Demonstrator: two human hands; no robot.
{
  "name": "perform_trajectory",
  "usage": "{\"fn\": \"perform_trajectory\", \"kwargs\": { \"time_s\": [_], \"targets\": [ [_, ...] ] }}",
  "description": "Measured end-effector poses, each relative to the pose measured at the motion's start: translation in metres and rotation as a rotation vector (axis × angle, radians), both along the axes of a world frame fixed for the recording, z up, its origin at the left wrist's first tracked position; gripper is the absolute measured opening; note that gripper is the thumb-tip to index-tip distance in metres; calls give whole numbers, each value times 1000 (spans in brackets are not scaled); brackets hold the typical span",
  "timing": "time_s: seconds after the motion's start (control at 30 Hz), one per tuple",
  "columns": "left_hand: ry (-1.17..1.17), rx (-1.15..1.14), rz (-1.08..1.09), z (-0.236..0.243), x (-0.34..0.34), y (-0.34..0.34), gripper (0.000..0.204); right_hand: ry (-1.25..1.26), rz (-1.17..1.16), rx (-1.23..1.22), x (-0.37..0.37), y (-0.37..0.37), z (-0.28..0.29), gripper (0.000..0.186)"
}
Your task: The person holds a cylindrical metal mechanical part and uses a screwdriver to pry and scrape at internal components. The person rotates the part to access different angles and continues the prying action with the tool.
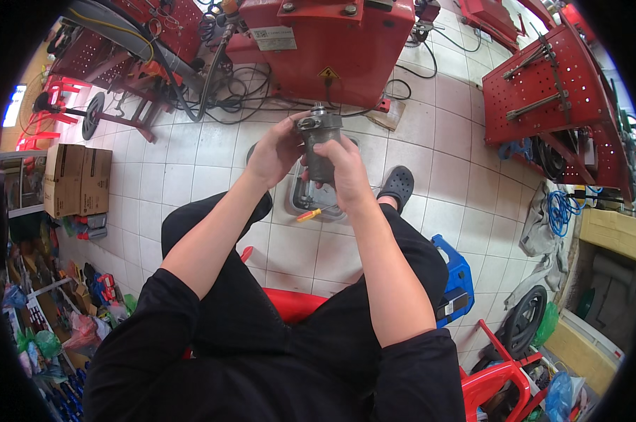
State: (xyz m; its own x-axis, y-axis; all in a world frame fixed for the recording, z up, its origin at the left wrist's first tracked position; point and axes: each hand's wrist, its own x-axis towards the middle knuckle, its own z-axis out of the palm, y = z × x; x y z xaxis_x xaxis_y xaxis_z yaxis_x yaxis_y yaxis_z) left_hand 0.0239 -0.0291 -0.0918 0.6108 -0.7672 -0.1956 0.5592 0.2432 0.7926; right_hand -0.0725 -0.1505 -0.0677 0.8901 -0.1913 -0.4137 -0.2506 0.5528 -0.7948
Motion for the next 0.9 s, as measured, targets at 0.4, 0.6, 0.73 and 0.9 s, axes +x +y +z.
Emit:
{"fn": "perform_trajectory", "kwargs": {
  "time_s": [0.4, 0.6, 0.73, 0.9],
  "targets": [
    [45, -59, 5, 3, -3, -2, 48, -23, 37, 14, -1, 1, 1, 36],
    [253, -124, -142, -3, 0, 4, 58, -76, 113, 204, -4, 3, -1, 44],
    [379, -154, -149, -11, 1, 3, 64, -143, 187, 358, -6, 6, -1, 52],
    [353, -85, -226, -12, 4, 3, 63, -244, 262, 473, -8, 2, -6, 51]
  ]
}}
